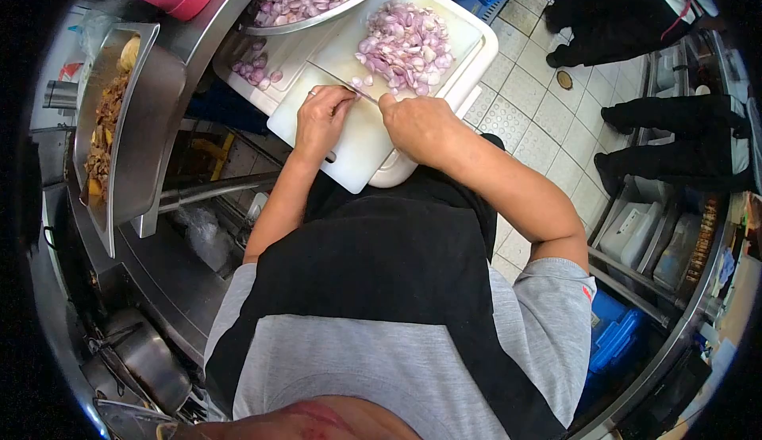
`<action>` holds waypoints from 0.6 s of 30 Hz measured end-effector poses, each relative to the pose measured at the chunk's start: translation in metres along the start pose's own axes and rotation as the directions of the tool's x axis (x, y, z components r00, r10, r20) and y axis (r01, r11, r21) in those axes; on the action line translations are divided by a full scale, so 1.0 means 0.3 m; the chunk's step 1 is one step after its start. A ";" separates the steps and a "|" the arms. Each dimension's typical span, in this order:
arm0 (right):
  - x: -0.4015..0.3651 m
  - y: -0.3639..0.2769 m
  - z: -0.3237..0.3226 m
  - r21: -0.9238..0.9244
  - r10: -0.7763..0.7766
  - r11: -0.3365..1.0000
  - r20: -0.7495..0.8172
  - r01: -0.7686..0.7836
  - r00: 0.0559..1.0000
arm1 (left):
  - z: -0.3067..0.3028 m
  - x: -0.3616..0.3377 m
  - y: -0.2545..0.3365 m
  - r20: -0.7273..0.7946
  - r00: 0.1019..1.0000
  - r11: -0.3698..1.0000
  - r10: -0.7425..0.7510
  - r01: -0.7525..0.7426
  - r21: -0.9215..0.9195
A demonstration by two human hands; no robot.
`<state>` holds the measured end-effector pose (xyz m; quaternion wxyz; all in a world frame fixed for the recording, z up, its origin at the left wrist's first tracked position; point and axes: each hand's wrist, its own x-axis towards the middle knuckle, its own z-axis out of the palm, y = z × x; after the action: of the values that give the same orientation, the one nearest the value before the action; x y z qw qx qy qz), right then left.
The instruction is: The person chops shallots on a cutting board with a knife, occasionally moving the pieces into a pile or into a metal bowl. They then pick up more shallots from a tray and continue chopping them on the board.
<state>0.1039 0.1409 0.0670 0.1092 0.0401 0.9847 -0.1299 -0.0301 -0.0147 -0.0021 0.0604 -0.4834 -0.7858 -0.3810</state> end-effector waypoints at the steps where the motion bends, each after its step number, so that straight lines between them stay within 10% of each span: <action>1: 0.000 0.001 0.017 0.024 0.004 1.000 -0.022 -0.004 1.000 | 0.000 -0.001 -0.001 -0.010 1.000 1.000 -0.004 0.004 -0.001; 18: 0.044 0.020 0.065 0.134 -0.003 0.991 -0.109 0.018 0.994 | 0.001 -0.005 -0.014 -0.014 1.000 1.000 0.025 -0.025 -0.014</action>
<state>0.0957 0.1422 0.0442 0.0519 0.0491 0.9783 -0.1945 -0.0327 -0.0165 -0.0051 0.0672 -0.4909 -0.7765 -0.3892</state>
